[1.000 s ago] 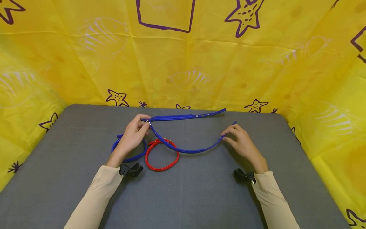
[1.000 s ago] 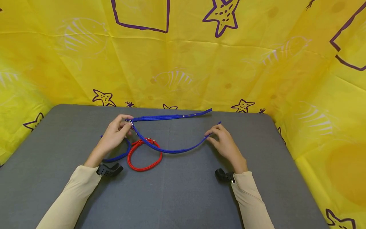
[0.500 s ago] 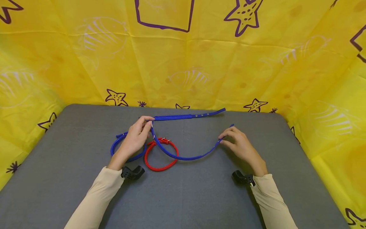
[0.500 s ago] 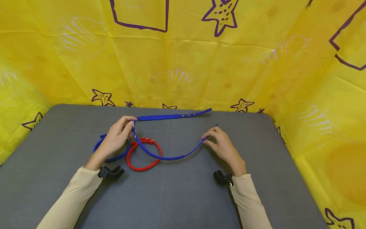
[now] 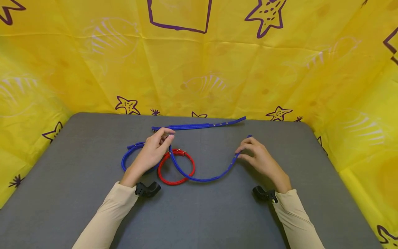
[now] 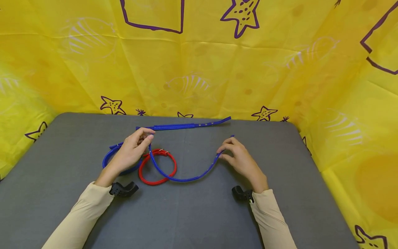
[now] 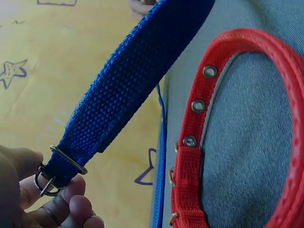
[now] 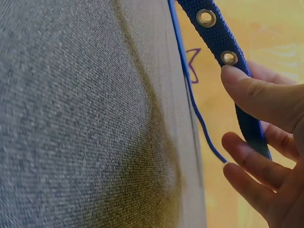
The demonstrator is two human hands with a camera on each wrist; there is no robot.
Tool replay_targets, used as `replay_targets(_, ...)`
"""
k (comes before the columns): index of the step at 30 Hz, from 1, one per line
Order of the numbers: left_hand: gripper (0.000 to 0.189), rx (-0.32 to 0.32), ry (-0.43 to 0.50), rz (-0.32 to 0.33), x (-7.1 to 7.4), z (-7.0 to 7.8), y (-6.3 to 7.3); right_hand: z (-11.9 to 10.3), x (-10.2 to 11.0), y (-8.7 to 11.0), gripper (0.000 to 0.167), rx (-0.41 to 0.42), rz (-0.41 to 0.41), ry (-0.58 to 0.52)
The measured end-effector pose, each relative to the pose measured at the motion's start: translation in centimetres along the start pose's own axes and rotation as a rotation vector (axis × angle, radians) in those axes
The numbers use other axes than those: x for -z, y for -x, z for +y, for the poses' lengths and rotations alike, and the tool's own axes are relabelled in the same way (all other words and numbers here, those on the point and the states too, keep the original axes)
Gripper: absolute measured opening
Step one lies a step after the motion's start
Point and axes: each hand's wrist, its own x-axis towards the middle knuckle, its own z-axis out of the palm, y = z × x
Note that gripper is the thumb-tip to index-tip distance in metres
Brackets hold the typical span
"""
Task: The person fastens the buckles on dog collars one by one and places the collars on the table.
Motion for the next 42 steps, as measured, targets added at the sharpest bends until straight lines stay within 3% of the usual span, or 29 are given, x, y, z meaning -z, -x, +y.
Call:
replay_targets(10,0.026,-0.047,0.022,-0.038,-0.5,0.8,0.2,-0.6,-0.1,0.0,0.016,-0.053,-0.027,-0.065)
replay_targets(21,0.027,-0.042,0.034,-0.05,-0.6,0.6,0.2,-0.3,-0.4,-0.1,0.02,-0.134,-0.045,-0.075)
replay_targets(29,0.026,-0.052,0.024,-0.047,-0.7,0.8,0.2,-0.4,-0.3,0.1,0.02,-0.112,-0.098,-0.07)
replay_targets(36,0.026,-0.06,0.035,-0.046,-0.7,1.1,0.3,-0.8,-0.3,-0.1,0.02,-0.06,-0.048,-0.128)
replay_targets(42,0.026,-0.077,0.043,-0.033,-0.7,1.5,0.6,-1.7,-0.2,-0.3,0.025,-0.105,-0.045,-0.184)
